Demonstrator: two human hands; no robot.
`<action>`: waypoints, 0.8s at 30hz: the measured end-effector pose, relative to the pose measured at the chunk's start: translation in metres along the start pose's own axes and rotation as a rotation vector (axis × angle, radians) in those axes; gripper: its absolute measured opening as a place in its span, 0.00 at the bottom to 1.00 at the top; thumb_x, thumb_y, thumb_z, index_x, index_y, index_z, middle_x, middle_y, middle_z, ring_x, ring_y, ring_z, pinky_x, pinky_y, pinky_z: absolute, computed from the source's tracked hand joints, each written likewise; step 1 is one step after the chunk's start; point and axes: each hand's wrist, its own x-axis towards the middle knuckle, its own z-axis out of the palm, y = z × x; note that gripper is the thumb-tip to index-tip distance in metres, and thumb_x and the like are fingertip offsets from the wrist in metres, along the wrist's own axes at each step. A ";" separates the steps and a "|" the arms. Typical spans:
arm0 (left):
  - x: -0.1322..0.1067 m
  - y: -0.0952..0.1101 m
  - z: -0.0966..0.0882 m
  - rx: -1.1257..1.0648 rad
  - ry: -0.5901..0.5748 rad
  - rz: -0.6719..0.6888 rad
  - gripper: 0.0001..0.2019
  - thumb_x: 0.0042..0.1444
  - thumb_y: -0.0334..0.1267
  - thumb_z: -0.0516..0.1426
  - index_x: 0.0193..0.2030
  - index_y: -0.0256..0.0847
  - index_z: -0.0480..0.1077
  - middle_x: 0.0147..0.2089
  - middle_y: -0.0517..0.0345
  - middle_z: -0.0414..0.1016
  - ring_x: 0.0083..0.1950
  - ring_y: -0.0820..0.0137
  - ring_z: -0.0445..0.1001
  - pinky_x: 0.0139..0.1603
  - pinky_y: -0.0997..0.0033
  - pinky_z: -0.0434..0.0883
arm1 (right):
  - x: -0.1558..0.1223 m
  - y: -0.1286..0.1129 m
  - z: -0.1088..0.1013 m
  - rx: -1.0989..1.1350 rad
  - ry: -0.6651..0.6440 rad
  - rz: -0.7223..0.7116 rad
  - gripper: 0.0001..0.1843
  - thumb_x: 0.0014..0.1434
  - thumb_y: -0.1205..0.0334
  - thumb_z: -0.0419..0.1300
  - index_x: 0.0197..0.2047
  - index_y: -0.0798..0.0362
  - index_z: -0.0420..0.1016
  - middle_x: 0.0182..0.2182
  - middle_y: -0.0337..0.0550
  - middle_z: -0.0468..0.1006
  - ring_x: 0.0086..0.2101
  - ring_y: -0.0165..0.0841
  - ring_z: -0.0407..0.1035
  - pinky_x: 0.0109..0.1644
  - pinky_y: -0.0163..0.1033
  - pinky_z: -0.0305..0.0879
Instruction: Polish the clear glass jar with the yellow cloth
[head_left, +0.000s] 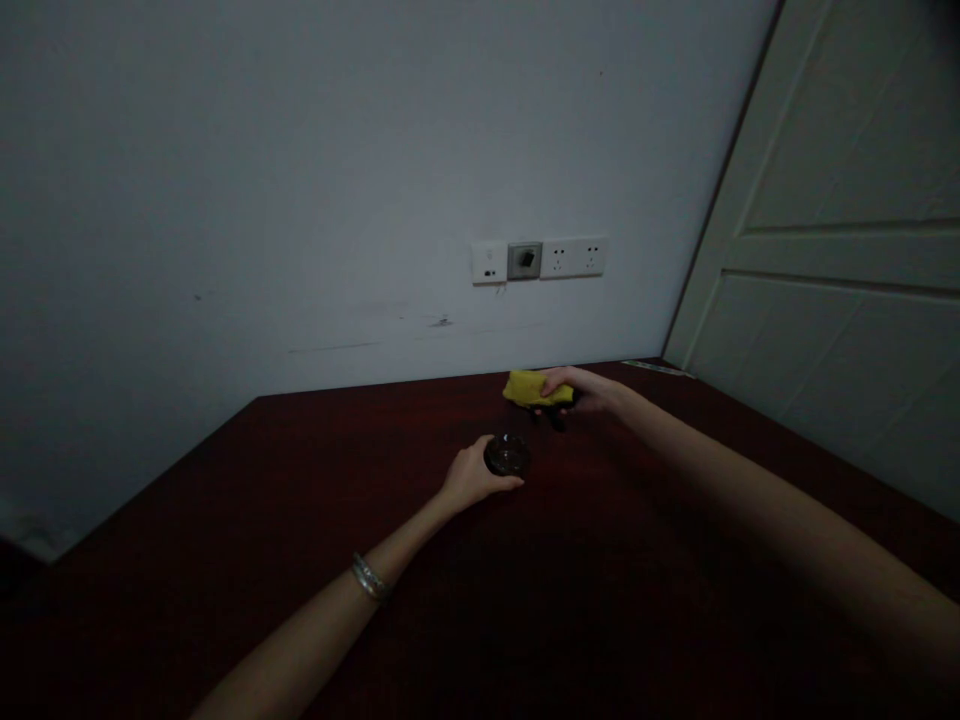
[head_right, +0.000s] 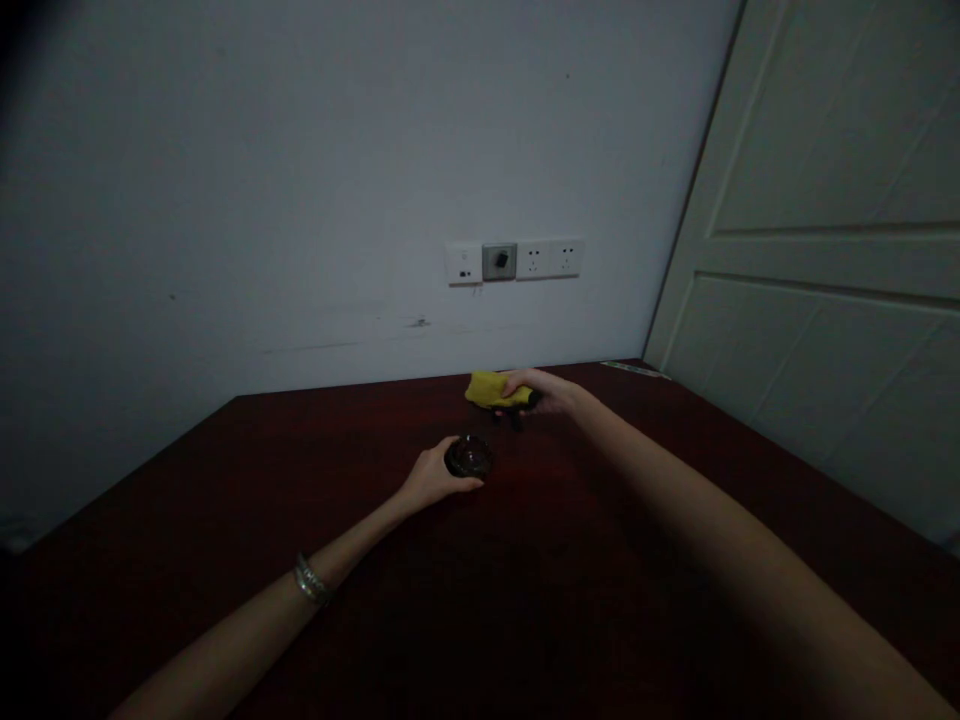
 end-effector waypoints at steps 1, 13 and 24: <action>0.000 0.000 0.000 -0.004 0.000 0.003 0.40 0.34 0.54 0.68 0.55 0.40 0.65 0.50 0.46 0.76 0.53 0.54 0.74 0.52 0.59 0.69 | -0.005 0.006 -0.002 0.014 0.074 -0.029 0.26 0.62 0.66 0.44 0.63 0.59 0.57 0.47 0.55 0.77 0.41 0.37 0.75 0.33 0.34 0.71; -0.002 0.001 -0.003 -0.060 -0.030 -0.007 0.49 0.31 0.52 0.69 0.60 0.35 0.57 0.57 0.40 0.69 0.57 0.50 0.69 0.56 0.56 0.66 | -0.014 0.037 0.045 -0.249 0.367 -0.291 0.23 0.55 0.70 0.55 0.54 0.52 0.68 0.50 0.46 0.76 0.49 0.36 0.71 0.54 0.43 0.66; 0.001 -0.003 -0.002 -0.097 -0.065 0.000 0.46 0.31 0.51 0.70 0.56 0.36 0.58 0.53 0.42 0.72 0.54 0.52 0.72 0.51 0.58 0.69 | -0.005 -0.005 0.060 -0.707 0.241 -0.493 0.26 0.57 0.71 0.54 0.57 0.43 0.67 0.55 0.42 0.73 0.50 0.38 0.70 0.49 0.44 0.69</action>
